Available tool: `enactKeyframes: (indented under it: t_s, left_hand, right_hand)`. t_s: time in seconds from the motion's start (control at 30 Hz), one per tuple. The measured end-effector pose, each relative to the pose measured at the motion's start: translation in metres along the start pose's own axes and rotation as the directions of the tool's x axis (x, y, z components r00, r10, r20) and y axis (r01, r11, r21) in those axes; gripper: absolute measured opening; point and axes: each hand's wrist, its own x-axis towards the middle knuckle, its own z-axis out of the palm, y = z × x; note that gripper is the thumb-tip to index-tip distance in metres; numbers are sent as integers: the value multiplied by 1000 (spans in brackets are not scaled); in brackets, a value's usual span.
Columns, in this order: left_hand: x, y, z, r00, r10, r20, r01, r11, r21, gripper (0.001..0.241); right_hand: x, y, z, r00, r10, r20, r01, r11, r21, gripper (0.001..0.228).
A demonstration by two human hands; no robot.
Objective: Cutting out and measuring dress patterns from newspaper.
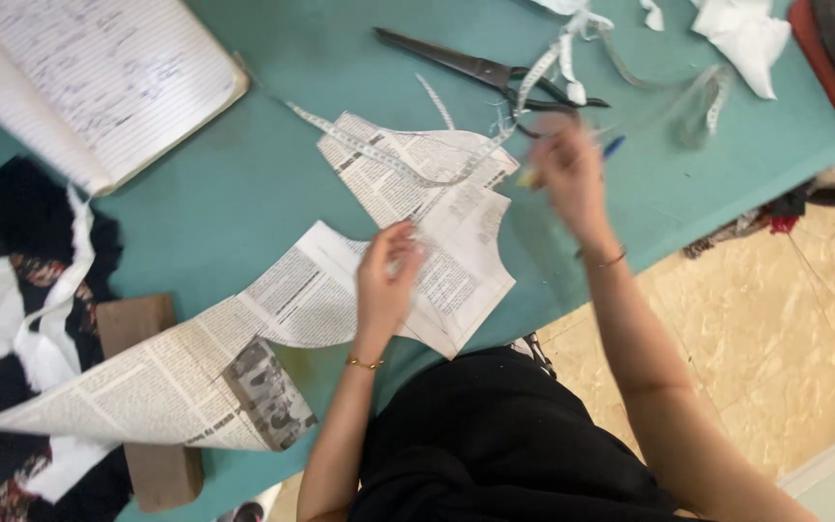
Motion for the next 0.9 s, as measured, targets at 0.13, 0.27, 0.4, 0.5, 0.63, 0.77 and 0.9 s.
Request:
enactKeyframes:
  t_s: [0.13, 0.27, 0.4, 0.5, 0.63, 0.77, 0.9]
  left_hand:
    - [-11, 7, 9, 999, -8, 45, 18, 974, -226, 40]
    - [-20, -18, -5, 991, -1, -136, -21, 986, -163, 20]
    - [-23, -18, -23, 978, -98, -181, 54, 971, -233, 16]
    - [-28, -26, -29, 968, -176, -179, 103, 929, -355, 20]
    - [-25, -25, -47, 946, 95, -308, -29, 977, 212, 14]
    - [-14, -37, -57, 893, 316, -321, -118, 852, 511, 16]
    - [-13, -53, -59, 905, 305, -297, -123, 855, 504, 16]
  right_hand:
    - [-53, -32, 79, 895, -13, 445, -152, 930, 335, 26]
    - [-84, -64, 115, 795, 74, 601, -369, 846, 384, 29]
    - [-101, -67, 118, 757, 60, 651, -186, 974, 127, 33]
    - [-101, -78, 120, 756, 75, 650, -8, 995, -104, 25]
    - [-98, -80, 135, 801, -361, 478, 517, 820, -245, 11]
    - [-91, -94, 161, 760, -527, 381, 636, 723, -269, 11]
    - [-80, -77, 190, 758, -530, 380, 640, 717, -277, 10]
